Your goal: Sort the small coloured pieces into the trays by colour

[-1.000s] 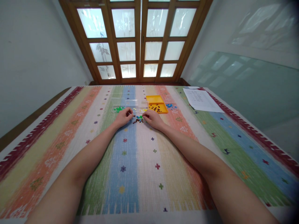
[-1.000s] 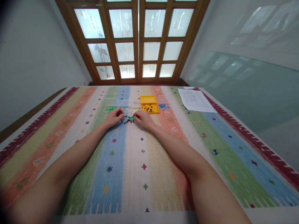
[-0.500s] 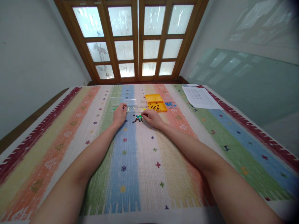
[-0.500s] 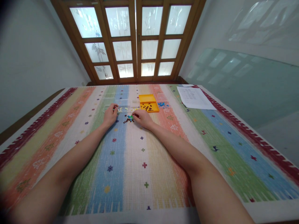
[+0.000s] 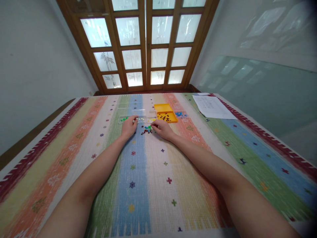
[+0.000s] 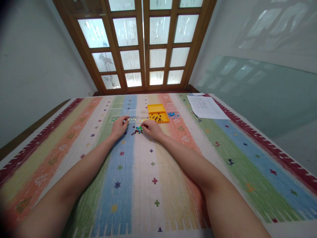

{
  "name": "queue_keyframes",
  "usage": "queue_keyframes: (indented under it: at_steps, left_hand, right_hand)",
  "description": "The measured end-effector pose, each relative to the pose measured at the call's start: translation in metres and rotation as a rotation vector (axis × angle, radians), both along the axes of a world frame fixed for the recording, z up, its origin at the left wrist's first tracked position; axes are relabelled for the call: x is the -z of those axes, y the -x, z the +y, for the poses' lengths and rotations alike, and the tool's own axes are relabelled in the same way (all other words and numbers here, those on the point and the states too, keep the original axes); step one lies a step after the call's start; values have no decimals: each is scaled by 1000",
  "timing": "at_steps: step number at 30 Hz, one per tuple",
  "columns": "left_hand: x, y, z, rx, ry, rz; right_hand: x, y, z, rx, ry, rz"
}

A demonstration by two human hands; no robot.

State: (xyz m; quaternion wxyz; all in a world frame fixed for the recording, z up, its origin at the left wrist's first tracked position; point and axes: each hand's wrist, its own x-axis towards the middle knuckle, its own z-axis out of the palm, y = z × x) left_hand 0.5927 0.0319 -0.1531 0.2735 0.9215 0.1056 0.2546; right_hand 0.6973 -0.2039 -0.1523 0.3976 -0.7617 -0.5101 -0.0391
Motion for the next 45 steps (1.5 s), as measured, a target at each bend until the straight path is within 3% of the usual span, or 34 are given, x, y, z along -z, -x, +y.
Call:
queue_keyframes:
  at_steps: [6,9,26,45]
  left_hand:
    - [-6,4,-13,350,-189,117]
    - [-8,4,-15,426,-248,169]
    - [3,4,-6,454,-303,119]
    - [-2,6,-8,409,-259,114]
  right_hand:
    - [-4,1,0,13,8,3]
    - [-5,2,0,23,21,9]
    - [2,-1,0,-7,-12,16]
    - [4,0,0,-13,29,21]
